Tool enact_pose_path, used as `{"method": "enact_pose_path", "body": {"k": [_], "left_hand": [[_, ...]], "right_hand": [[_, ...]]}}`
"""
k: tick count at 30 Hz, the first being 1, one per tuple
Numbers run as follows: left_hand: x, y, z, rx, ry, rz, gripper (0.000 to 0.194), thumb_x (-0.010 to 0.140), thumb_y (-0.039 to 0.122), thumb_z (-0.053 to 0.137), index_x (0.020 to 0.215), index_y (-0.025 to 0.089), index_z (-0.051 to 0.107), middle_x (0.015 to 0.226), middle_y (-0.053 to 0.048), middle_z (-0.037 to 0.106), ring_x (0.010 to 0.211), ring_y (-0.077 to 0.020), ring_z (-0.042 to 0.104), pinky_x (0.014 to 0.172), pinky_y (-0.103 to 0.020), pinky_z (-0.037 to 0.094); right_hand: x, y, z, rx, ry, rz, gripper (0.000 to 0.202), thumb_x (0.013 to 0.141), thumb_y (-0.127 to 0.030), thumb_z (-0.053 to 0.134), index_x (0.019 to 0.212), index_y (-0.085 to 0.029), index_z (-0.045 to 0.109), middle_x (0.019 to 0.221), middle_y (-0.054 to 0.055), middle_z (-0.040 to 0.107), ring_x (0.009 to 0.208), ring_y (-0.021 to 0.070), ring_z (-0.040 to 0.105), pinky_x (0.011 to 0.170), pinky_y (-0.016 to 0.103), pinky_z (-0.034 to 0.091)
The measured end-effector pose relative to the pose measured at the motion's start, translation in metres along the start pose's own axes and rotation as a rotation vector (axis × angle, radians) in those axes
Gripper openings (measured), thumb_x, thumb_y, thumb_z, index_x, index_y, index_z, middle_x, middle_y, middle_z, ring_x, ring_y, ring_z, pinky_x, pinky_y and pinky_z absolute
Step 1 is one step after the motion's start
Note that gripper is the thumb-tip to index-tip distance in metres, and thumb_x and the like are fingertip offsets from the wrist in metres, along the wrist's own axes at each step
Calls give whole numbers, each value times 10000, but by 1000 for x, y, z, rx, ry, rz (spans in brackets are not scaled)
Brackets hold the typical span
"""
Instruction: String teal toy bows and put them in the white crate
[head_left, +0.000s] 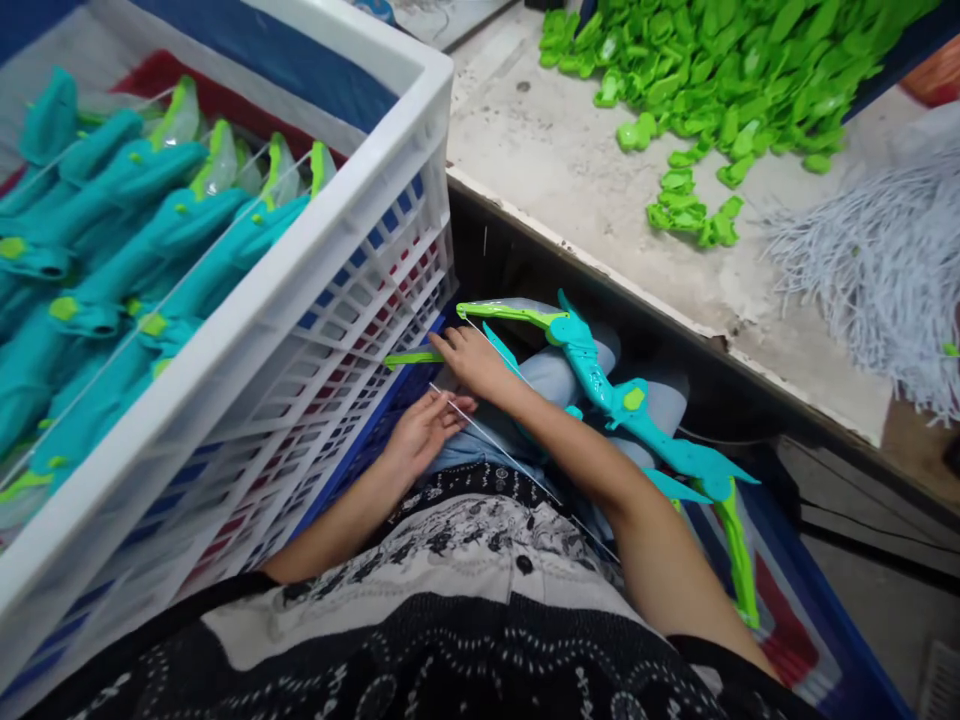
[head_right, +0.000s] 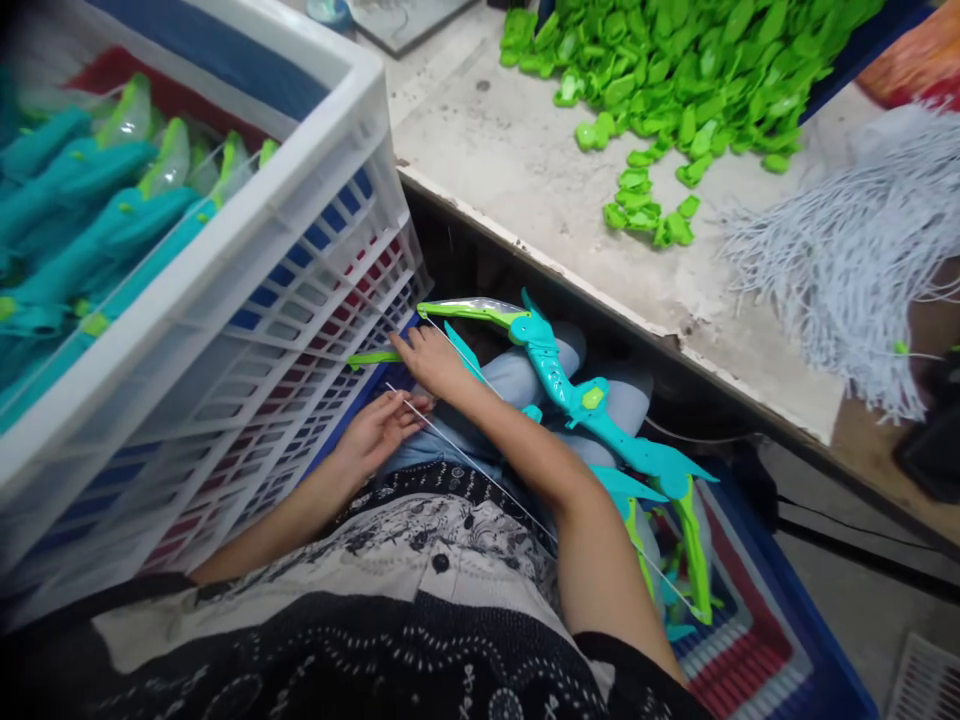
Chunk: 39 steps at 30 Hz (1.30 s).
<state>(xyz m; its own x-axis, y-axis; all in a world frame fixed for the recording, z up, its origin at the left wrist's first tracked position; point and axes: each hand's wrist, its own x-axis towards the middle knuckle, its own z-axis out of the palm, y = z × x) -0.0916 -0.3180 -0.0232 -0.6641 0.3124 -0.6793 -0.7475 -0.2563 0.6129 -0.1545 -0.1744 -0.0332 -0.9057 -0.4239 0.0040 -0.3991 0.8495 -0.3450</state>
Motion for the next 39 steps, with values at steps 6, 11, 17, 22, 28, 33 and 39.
{"method": "enact_pose_path", "body": {"k": [6,11,17,22,28,33,39], "left_hand": [[-39,37,-11,-115,-160,104,226,721,269,758,837,146,608,495,44,503,458,-83,465,575,-234,481],[-37,69,-12,84,-68,319,255,701,298,770,804,159,583,539,6,599,418,-61,429,492,-183,401],[-21,99,6,345,29,522,247,675,333,757,741,137,623,512,-6,593,428,-82,479,422,-176,326],[-14,110,18,533,36,624,181,722,305,689,732,133,633,505,1,590,420,-82,473,435,-186,362],[-10,114,19,653,28,676,134,758,267,644,733,137,626,522,3,599,448,-86,501,467,-185,386],[-7,114,22,613,-7,672,156,760,287,663,766,140,612,534,-2,608,459,-89,513,470,-181,379],[0,123,27,370,-194,470,419,657,344,780,959,127,588,529,-11,620,384,-73,448,407,-175,319]], "right_hand": [[-6,14,-6,824,-77,99,545,746,-174,653,1271,-168,508,1079,61,627,958,183,589,860,316,469],[-35,18,0,1570,-57,256,593,598,-261,790,1145,-200,570,953,5,668,867,147,621,775,268,506],[-55,15,-1,1688,-5,381,568,539,-205,827,1064,-227,613,934,-10,687,878,140,635,800,269,506],[-54,15,-4,1692,4,414,558,526,-204,835,1044,-228,627,930,-9,691,863,143,637,788,274,509],[-54,14,-3,1704,5,430,578,519,-215,841,1054,-221,622,925,-2,693,851,142,643,769,268,520],[-54,15,2,1682,-7,404,601,529,-245,841,1087,-229,617,960,4,694,901,152,648,811,284,521],[-61,9,2,1466,39,301,588,643,-353,787,1183,-238,586,1169,44,649,1051,195,616,940,350,484]]}}
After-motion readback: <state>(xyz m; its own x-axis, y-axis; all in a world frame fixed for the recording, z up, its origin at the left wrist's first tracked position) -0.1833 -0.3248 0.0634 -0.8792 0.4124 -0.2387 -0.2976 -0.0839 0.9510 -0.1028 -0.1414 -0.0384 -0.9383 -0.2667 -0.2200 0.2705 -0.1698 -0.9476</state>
